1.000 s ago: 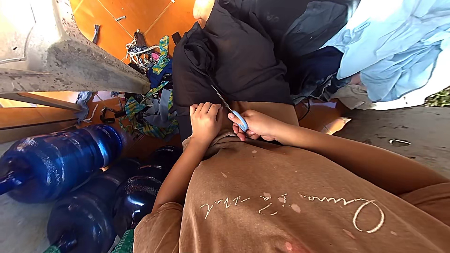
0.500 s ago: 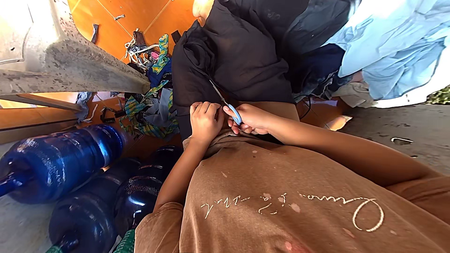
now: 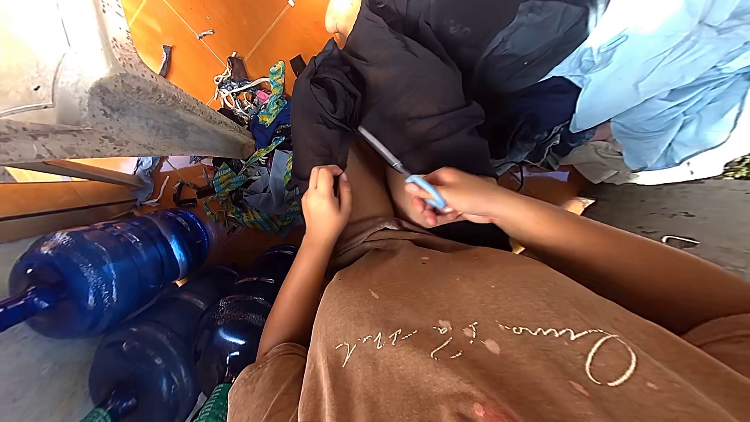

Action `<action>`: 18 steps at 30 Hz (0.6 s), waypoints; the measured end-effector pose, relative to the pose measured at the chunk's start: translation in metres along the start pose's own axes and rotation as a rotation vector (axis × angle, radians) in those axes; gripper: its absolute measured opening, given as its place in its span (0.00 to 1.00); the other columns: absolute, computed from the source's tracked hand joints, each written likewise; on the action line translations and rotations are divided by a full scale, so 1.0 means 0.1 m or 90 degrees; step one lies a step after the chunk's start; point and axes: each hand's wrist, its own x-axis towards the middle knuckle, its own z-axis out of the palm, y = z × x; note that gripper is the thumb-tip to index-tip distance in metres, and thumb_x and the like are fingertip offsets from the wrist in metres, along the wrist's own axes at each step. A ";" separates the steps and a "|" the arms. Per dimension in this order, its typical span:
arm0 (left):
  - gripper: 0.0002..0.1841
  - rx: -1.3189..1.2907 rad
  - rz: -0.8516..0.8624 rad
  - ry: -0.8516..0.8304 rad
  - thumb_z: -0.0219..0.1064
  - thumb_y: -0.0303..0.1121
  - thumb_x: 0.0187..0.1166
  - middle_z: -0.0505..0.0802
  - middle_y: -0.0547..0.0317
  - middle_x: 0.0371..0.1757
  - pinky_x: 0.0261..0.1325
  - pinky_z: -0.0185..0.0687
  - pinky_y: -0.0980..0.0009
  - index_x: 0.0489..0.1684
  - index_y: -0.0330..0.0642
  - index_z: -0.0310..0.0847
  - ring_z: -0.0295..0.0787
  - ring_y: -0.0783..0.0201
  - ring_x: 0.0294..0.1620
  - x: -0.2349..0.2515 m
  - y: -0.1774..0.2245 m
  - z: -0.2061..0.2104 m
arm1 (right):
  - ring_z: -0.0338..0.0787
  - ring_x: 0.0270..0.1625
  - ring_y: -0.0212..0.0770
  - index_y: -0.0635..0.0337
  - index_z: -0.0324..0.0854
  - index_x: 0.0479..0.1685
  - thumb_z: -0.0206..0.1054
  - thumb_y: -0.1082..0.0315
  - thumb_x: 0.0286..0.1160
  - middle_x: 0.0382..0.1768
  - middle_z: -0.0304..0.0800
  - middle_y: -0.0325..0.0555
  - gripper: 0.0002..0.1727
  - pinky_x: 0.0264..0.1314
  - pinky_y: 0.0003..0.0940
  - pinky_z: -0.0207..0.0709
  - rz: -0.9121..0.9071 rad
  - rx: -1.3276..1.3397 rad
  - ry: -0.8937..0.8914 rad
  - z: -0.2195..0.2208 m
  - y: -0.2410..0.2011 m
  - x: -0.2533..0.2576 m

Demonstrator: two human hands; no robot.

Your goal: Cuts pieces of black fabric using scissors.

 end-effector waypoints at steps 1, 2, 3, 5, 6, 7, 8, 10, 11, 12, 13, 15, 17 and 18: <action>0.07 0.016 -0.016 -0.011 0.62 0.24 0.78 0.91 0.42 0.42 0.39 0.86 0.61 0.42 0.28 0.83 0.90 0.53 0.37 0.05 -0.03 -0.09 | 0.71 0.15 0.19 0.63 0.81 0.37 0.58 0.63 0.90 0.18 0.82 0.33 0.14 0.19 0.15 0.63 -0.083 -0.043 0.080 -0.14 0.04 -0.05; 0.08 0.044 -0.038 -0.027 0.65 0.26 0.78 0.92 0.42 0.42 0.40 0.87 0.58 0.43 0.29 0.84 0.92 0.52 0.38 0.09 -0.05 -0.18 | 0.74 0.19 0.20 0.66 0.83 0.41 0.64 0.65 0.85 0.22 0.85 0.35 0.11 0.23 0.18 0.67 -0.164 -0.078 0.190 -0.28 0.08 -0.07; 0.10 0.079 -0.067 -0.050 0.70 0.29 0.76 0.94 0.41 0.42 0.40 0.88 0.52 0.44 0.29 0.86 0.94 0.48 0.39 0.15 -0.06 -0.25 | 0.78 0.24 0.22 0.67 0.83 0.44 0.68 0.65 0.80 0.28 0.89 0.39 0.11 0.29 0.22 0.73 -0.227 -0.113 0.299 -0.44 0.12 -0.04; 0.18 0.148 -0.154 -0.137 0.78 0.37 0.73 0.95 0.37 0.47 0.44 0.85 0.41 0.54 0.32 0.87 0.94 0.39 0.44 0.27 -0.07 -0.39 | 0.90 0.44 0.35 0.71 0.81 0.53 0.74 0.67 0.73 0.48 0.92 0.53 0.17 0.51 0.35 0.83 -0.256 -0.161 0.436 -0.76 0.28 0.07; 0.20 0.172 -0.198 -0.183 0.79 0.38 0.73 0.94 0.36 0.52 0.48 0.84 0.37 0.58 0.35 0.87 0.94 0.36 0.48 0.33 -0.08 -0.45 | 0.91 0.57 0.49 0.74 0.78 0.62 0.78 0.71 0.70 0.62 0.88 0.63 0.24 0.62 0.47 0.82 -0.218 -0.155 0.447 -0.88 0.36 0.09; 0.20 0.188 -0.238 -0.221 0.79 0.37 0.74 0.94 0.37 0.56 0.52 0.84 0.35 0.61 0.36 0.88 0.93 0.36 0.52 0.40 -0.10 -0.50 | 0.87 0.66 0.59 0.73 0.70 0.71 0.80 0.75 0.65 0.72 0.80 0.67 0.33 0.68 0.56 0.80 -0.164 -0.143 0.428 -0.96 0.44 0.09; 0.20 0.201 -0.265 -0.244 0.78 0.36 0.75 0.93 0.38 0.58 0.55 0.83 0.35 0.61 0.37 0.88 0.92 0.36 0.55 0.44 -0.14 -0.54 | 0.86 0.67 0.62 0.71 0.68 0.72 0.80 0.79 0.63 0.73 0.78 0.67 0.36 0.68 0.60 0.79 -0.124 -0.128 0.414 -0.99 0.54 0.10; 0.17 0.222 -0.303 -0.276 0.76 0.34 0.76 0.93 0.39 0.58 0.58 0.82 0.35 0.60 0.39 0.89 0.91 0.37 0.57 0.51 -0.21 -0.63 | 0.88 0.59 0.58 0.73 0.74 0.65 0.76 0.82 0.65 0.61 0.86 0.67 0.26 0.63 0.59 0.79 -0.086 -0.120 0.420 -0.96 0.71 0.10; 0.15 0.237 -0.320 -0.292 0.75 0.33 0.78 0.93 0.39 0.57 0.58 0.82 0.35 0.59 0.39 0.89 0.91 0.37 0.57 0.55 -0.25 -0.65 | 0.88 0.53 0.56 0.74 0.78 0.60 0.74 0.82 0.68 0.53 0.87 0.66 0.20 0.59 0.57 0.79 -0.084 -0.129 0.436 -0.95 0.75 0.11; 0.13 0.254 -0.341 -0.308 0.73 0.33 0.80 0.93 0.38 0.55 0.58 0.81 0.34 0.57 0.39 0.90 0.91 0.36 0.57 0.61 -0.27 -0.67 | 0.86 0.49 0.53 0.75 0.80 0.54 0.72 0.82 0.70 0.47 0.87 0.65 0.15 0.56 0.55 0.77 -0.090 -0.143 0.454 -0.95 0.77 0.14; 0.11 0.274 -0.362 -0.318 0.70 0.32 0.82 0.94 0.37 0.54 0.58 0.79 0.33 0.56 0.39 0.90 0.91 0.35 0.58 0.68 -0.29 -0.68 | 0.86 0.47 0.53 0.74 0.81 0.52 0.72 0.81 0.71 0.44 0.87 0.65 0.12 0.56 0.55 0.77 -0.091 -0.163 0.465 -0.97 0.76 0.17; 0.12 0.302 -0.349 -0.279 0.67 0.29 0.81 0.94 0.36 0.56 0.60 0.78 0.31 0.57 0.39 0.90 0.90 0.34 0.61 0.85 -0.33 -0.71 | 0.87 0.52 0.64 0.76 0.82 0.54 0.71 0.78 0.75 0.46 0.88 0.71 0.12 0.59 0.66 0.74 -0.108 -0.206 0.483 -1.09 0.67 0.24; 0.15 0.299 -0.289 -0.173 0.66 0.24 0.77 0.91 0.33 0.61 0.64 0.78 0.32 0.60 0.36 0.89 0.88 0.33 0.64 1.10 -0.34 -0.81 | 0.87 0.58 0.73 0.77 0.80 0.58 0.68 0.76 0.78 0.52 0.88 0.75 0.15 0.65 0.74 0.72 -0.174 -0.211 0.532 -1.33 0.50 0.29; 0.16 0.291 -0.256 -0.117 0.66 0.22 0.76 0.90 0.32 0.62 0.66 0.78 0.34 0.60 0.33 0.88 0.87 0.33 0.65 1.25 -0.30 -0.88 | 0.87 0.59 0.72 0.79 0.78 0.59 0.67 0.75 0.78 0.53 0.87 0.76 0.16 0.65 0.73 0.73 -0.233 -0.196 0.577 -1.48 0.38 0.29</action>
